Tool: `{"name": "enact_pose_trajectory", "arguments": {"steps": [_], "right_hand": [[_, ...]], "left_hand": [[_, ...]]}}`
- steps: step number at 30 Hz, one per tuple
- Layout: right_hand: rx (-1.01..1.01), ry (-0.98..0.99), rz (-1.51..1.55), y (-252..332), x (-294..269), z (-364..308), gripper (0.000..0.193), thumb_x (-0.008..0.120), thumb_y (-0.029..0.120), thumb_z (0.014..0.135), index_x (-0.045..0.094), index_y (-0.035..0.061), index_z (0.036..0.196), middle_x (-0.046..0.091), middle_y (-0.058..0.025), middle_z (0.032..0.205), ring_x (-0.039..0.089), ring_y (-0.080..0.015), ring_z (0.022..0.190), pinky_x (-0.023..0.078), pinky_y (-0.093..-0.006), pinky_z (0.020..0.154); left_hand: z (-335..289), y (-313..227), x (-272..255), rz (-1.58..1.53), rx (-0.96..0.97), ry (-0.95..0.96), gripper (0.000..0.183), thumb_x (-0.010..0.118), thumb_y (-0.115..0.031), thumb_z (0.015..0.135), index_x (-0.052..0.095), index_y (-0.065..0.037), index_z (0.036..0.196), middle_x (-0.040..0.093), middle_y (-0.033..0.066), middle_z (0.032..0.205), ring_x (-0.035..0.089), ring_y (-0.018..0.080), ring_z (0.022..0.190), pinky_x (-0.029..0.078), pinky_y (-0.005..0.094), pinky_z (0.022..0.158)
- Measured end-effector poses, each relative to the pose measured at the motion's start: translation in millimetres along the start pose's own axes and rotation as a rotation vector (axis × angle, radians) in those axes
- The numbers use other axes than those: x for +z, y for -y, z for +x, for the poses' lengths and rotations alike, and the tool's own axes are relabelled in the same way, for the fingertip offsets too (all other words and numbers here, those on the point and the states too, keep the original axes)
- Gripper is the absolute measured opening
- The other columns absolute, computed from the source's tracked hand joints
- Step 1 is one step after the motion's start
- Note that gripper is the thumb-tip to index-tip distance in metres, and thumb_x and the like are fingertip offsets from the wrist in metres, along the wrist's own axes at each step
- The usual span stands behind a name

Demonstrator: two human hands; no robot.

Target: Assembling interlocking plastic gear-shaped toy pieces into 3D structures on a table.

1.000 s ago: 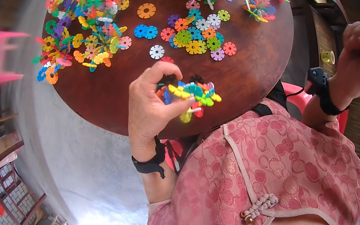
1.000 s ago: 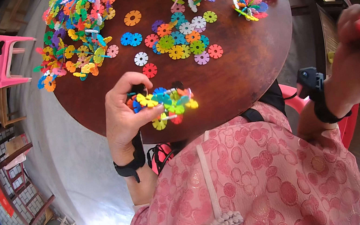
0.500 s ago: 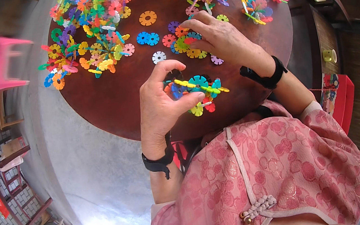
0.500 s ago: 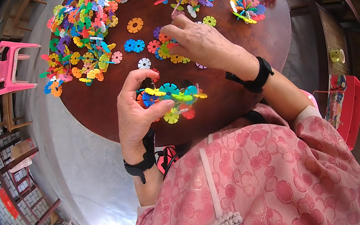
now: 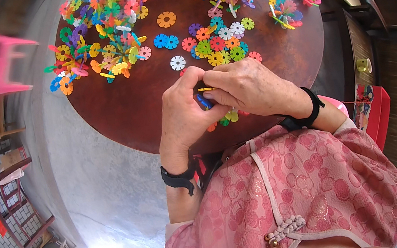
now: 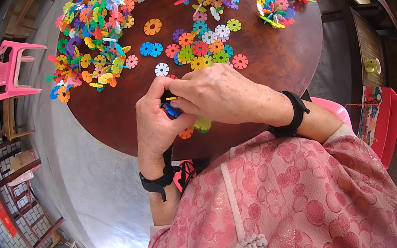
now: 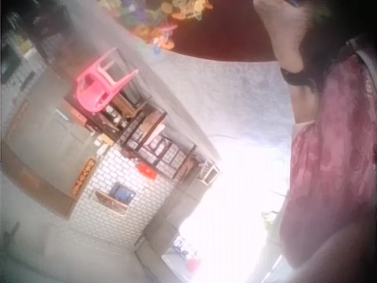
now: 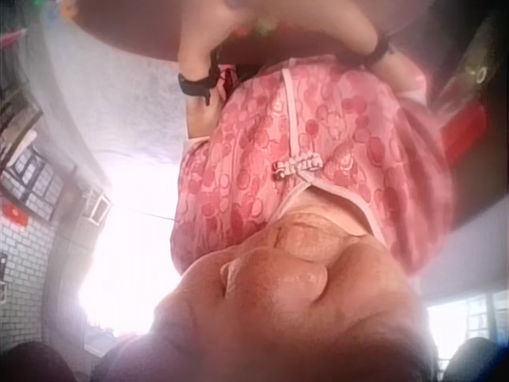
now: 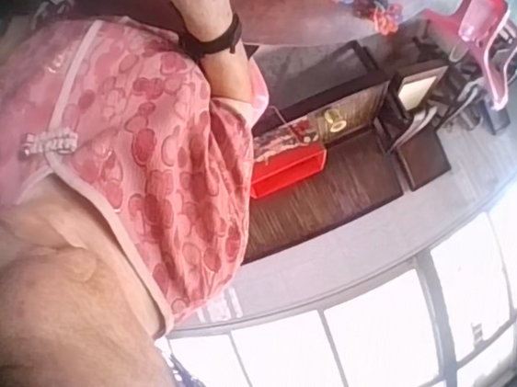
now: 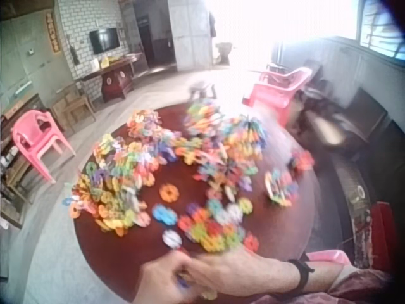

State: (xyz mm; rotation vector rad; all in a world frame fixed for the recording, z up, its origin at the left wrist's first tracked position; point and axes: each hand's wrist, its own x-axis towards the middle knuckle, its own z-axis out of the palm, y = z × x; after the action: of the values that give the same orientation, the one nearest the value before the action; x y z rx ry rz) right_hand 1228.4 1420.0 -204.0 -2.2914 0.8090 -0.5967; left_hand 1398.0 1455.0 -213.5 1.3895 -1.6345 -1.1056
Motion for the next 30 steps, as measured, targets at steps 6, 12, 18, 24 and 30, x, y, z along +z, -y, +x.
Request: {"name": "enact_pose_trajectory", "arguments": {"steps": [6, 12, 18, 24, 30], "right_hand": [[-0.037, -0.06, -0.006, 15.8, -32.9, -11.2, 0.017, 0.062, 0.017, 0.086, 0.054, 0.002, 0.082, 0.054, -0.0117, 0.065, 0.059, -0.0303, 0.058, 0.044, -0.0404, 0.051], [0.08, -0.277, 0.249, 18.8, -85.1, -21.5, 0.023, 0.052, 0.018, 0.094, 0.053, -0.0003, 0.079, 0.048, -0.0069, 0.062, 0.053, -0.016, 0.052, 0.039, -0.0287, 0.047], [0.307, -0.17, 0.79, -25.8, -51.3, 1.6, 0.032, 0.048, 0.036, 0.097, 0.052, 0.0043, 0.096, 0.051, -0.0015, 0.064, 0.046, -0.0065, 0.051, 0.035, -0.0216, 0.05], [0.363, -0.433, 1.193, -43.0, -43.9, 9.2, 0.028, 0.047, 0.032, 0.098, 0.053, 0.0047, 0.102, 0.05, -0.0021, 0.068, 0.046, -0.0109, 0.055, 0.039, -0.0253, 0.055], [0.188, -0.613, 1.626, -49.7, -31.6, 13.8, 0.029, 0.041, 0.021, 0.1, 0.045, 0.0082, 0.125, 0.053, -0.0052, 0.083, 0.05, -0.016, 0.071, 0.046, -0.0348, 0.074]], "left_hand": [[-1.7, 7.1, -10.2, -0.153, 0.121, 0.018, 0.028, 0.076, -0.013, 0.061, 0.054, -0.006, 0.077, 0.054, 0.002, 0.071, 0.052, 0.0108, 0.06, 0.042, 0.0263, 0.055], [-3.7, 9.3, -20.3, -0.7, 0.135, -0.228, 0.029, 0.079, -0.01, 0.066, 0.054, -0.009, 0.08, 0.048, -0.0042, 0.074, 0.045, 0.003, 0.065, 0.037, 0.0177, 0.058], [-1.5, 11.0, -2.0, -0.575, -0.164, -0.142, 0.021, 0.075, -0.011, 0.076, 0.056, -0.008, 0.084, 0.052, -0.0046, 0.076, 0.049, 0.0004, 0.065, 0.039, 0.016, 0.055], [5.2, 35.0, 2.8, -0.722, -0.365, -0.139, 0.019, 0.064, -0.023, 0.091, 0.06, -0.005, 0.095, 0.058, -0.0003, 0.087, 0.056, 0.0063, 0.078, 0.048, 0.0233, 0.075], [12.5, 36.5, 7.0, 0.143, 0.119, -0.508, 0.042, 0.068, -0.031, 0.086, 0.058, -0.003, 0.115, 0.053, 0.0116, 0.119, 0.054, 0.0255, 0.107, 0.044, 0.038, 0.088]]}}
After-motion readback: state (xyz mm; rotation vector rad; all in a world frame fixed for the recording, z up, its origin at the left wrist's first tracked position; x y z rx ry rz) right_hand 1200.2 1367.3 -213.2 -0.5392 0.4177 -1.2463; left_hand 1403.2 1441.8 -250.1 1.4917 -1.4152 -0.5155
